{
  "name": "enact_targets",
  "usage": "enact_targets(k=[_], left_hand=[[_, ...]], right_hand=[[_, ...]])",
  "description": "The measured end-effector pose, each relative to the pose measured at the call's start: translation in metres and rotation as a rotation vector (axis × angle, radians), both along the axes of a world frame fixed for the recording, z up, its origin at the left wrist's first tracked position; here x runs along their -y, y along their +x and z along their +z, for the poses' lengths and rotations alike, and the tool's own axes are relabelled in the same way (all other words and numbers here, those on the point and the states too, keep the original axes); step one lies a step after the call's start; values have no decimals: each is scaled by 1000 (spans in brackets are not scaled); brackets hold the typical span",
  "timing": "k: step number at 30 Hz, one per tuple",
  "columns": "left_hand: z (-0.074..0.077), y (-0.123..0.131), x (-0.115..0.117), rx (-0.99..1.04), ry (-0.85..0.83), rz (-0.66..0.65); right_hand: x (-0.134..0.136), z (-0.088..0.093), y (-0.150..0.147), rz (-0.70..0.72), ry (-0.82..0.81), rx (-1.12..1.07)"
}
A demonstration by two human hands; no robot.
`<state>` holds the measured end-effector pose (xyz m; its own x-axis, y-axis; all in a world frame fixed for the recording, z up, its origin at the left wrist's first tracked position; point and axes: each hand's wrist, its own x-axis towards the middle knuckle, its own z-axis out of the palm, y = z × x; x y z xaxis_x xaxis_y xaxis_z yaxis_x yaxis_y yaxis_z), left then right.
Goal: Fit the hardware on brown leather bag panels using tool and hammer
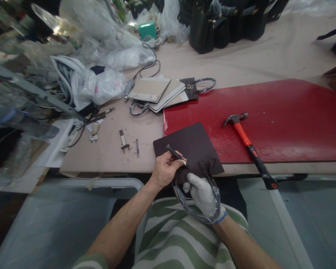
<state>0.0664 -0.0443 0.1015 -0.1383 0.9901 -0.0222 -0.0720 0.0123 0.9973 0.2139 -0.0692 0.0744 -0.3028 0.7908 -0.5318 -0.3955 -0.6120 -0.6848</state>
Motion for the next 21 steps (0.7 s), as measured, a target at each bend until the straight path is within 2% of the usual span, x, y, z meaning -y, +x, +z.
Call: enact_targets(k=[6,16,21], left_hand=[[5,3,4,-162,89,26],[6,0,3,-360,197,31],[-4,6,-1,-395,253,12]], right_hand=[[-2,4,6,88,63,66],[-4,-5,-2,39,82,63],[-5,-9,6,14,90,73]])
